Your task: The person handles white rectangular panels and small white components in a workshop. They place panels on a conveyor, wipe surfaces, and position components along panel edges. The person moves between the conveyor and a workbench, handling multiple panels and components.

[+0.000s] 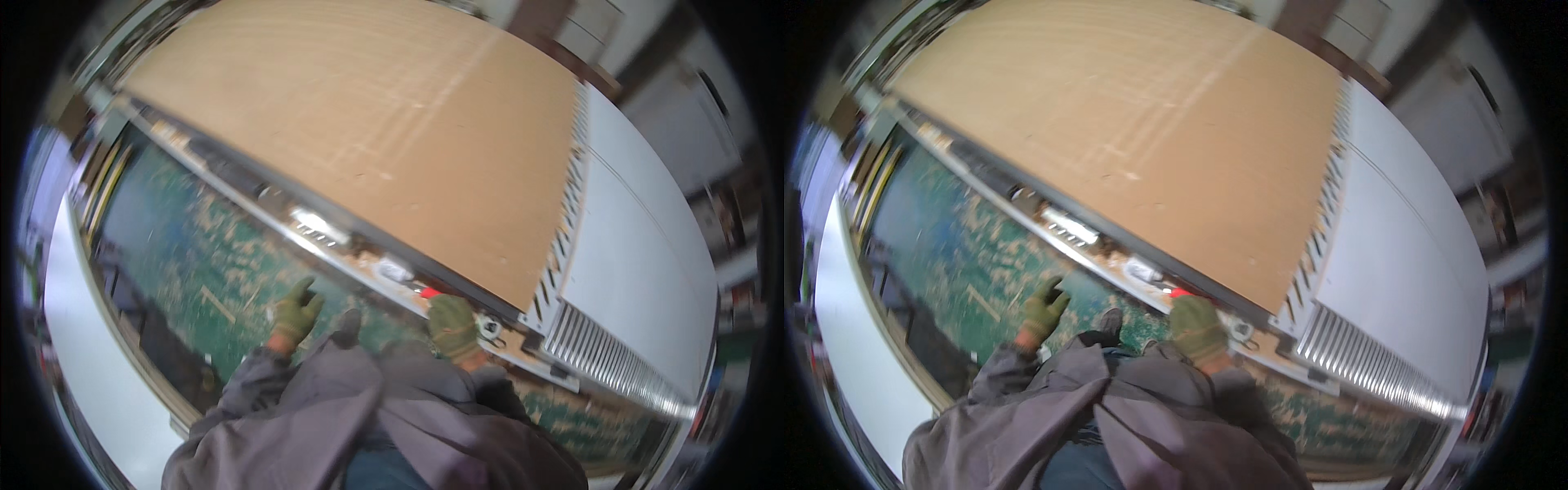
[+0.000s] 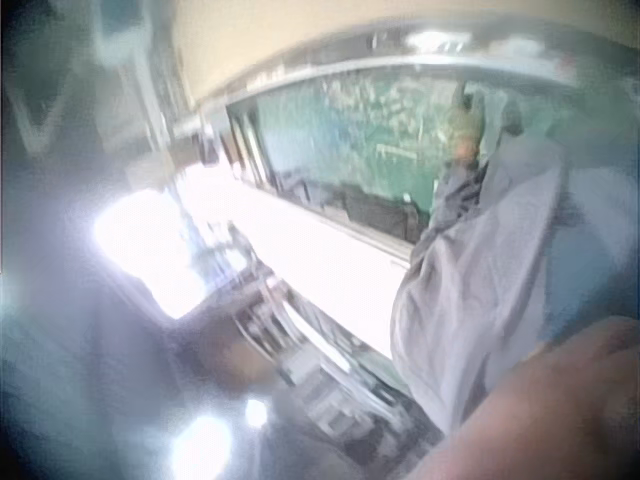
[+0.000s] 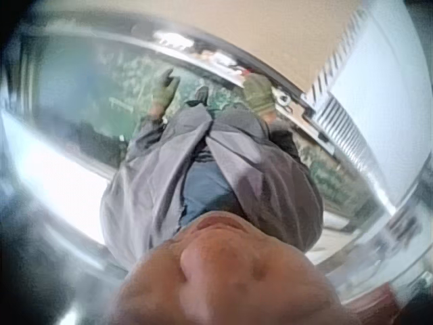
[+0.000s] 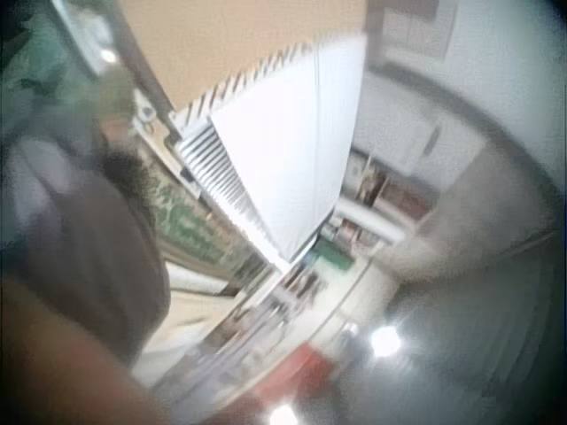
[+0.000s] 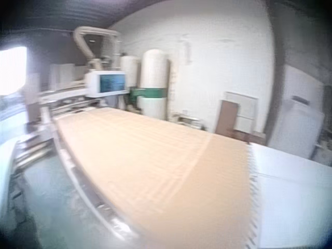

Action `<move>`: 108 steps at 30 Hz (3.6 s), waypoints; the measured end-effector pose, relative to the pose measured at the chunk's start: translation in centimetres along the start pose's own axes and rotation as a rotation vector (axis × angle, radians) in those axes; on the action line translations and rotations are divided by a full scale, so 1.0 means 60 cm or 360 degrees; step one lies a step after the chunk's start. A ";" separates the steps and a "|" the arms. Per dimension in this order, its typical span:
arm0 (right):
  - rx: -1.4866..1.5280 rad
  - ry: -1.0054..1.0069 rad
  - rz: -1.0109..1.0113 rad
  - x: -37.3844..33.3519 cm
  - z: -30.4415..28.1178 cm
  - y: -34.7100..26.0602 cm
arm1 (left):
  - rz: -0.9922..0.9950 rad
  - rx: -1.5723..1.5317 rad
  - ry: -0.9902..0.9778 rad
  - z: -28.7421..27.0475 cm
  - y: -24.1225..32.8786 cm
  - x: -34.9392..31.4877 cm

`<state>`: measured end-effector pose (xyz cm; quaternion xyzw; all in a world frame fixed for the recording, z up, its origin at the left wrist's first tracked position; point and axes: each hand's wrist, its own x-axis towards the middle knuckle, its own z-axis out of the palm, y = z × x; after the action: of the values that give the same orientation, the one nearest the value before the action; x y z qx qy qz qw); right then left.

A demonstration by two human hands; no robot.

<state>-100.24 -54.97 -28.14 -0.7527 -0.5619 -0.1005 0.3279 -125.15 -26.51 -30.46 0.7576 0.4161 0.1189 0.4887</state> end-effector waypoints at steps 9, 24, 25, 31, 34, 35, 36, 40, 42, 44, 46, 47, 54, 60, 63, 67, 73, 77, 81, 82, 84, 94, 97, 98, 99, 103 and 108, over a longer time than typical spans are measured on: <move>-0.0625 0.0025 0.0521 0.154 0.002 0.165 | -0.0439 -0.0791 0.0076 0.078 -0.011 0.074; -0.0742 -0.0082 0.0596 0.138 0.020 0.189 | -0.0701 -0.1423 -0.0389 0.178 -0.040 0.181; -0.0735 -0.0023 0.0514 0.138 0.020 0.188 | -0.0594 -0.1305 -0.0392 0.178 -0.039 0.183; -0.0776 0.0049 0.0428 0.148 0.009 0.175 | -0.0637 -0.1953 -0.0168 0.163 -0.017 0.167; -0.0715 0.0030 0.0468 0.150 0.008 0.175 | -0.0540 -0.1874 -0.0110 0.144 -0.041 0.164; -0.0719 0.0055 0.0477 0.149 0.010 0.177 | -0.0275 -0.1518 -0.0140 0.134 -0.057 0.160; -0.0713 0.0101 0.0435 0.148 0.012 0.182 | 0.0005 -0.1410 -0.0174 0.126 -0.073 0.155; -0.0691 0.0210 0.0251 0.133 0.023 0.205 | 0.0008 -0.1087 0.0129 0.067 -0.147 0.062; -0.0740 0.0173 0.0243 0.127 0.028 0.217 | -0.0694 -0.1449 0.0282 0.035 -0.168 -0.010; -0.0772 -0.0027 0.0448 0.124 0.032 0.226 | -0.0764 -0.1020 0.0526 -0.015 -0.206 -0.100; -0.0701 -0.0081 0.0539 0.120 0.033 0.231 | -0.0824 -0.0392 0.0861 -0.064 -0.258 -0.198; -0.0698 -0.0119 0.0614 0.120 0.035 0.232 | -0.0815 -0.0035 0.1050 -0.090 -0.289 -0.249; -0.0656 -0.0162 0.0786 0.144 0.041 0.264 | -0.1195 -0.0035 0.2182 -0.232 -0.509 -0.558; -0.0018 -0.0082 0.0307 0.182 0.211 0.127 | -0.1610 -0.1429 0.2464 -0.383 -0.584 -0.708; 0.0707 -0.0654 0.0409 0.130 0.371 -0.106 | -0.1619 -0.1717 0.2513 -0.429 -0.609 -0.721; 0.0708 -0.1480 -0.0142 0.074 0.527 -0.448 | -0.1758 -0.1627 0.2344 -0.443 -0.643 -0.729; 0.0841 -0.2468 -0.0607 0.066 0.680 -0.765 | -0.1789 -0.1473 0.1980 -0.385 -0.734 -0.778; 0.1056 -0.2811 -0.0734 0.052 0.760 -0.904 | -0.1536 -0.0541 0.2068 -0.344 -0.775 -0.797; 0.1280 -0.2775 -0.0505 0.021 0.784 -1.047 | -0.1894 -0.0501 0.1876 -0.316 -0.775 -0.777; 0.1242 -0.2708 -0.0445 0.012 0.785 -1.077 | -0.1776 -0.0507 0.1676 -0.309 -0.775 -0.765; 0.1017 -0.2794 -0.0119 0.003 0.783 -1.124 | -0.1318 -0.0410 0.1549 -0.288 -0.787 -0.719; 0.0954 -0.2601 0.0445 0.035 0.766 -1.163 | -0.1013 -0.1036 0.1549 -0.269 -0.831 -0.659; 0.1317 -0.2607 0.0708 0.038 0.753 -1.157 | -0.0918 -0.0430 0.1511 -0.298 -0.795 -0.661; 0.1482 -0.2628 0.0899 0.042 0.749 -1.151 | -0.0903 -0.0157 0.1457 -0.308 -0.777 -0.669; 0.1650 -0.2664 0.1098 0.048 0.749 -1.146 | -0.0888 0.0120 0.1414 -0.317 -0.760 -0.678; 0.1564 -0.2515 0.0710 0.100 0.750 -1.087 | -0.0811 -0.1053 0.1834 -0.353 -0.704 -0.764; 0.1243 -0.2322 0.0368 0.195 0.725 -0.956 | -0.1105 -0.2154 0.2900 -0.396 -0.692 -0.864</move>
<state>-157.93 -10.66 -33.52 -0.5141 -0.5469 0.6484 0.1274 -192.89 -42.67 -41.85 -0.1718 0.6464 0.6711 0.3198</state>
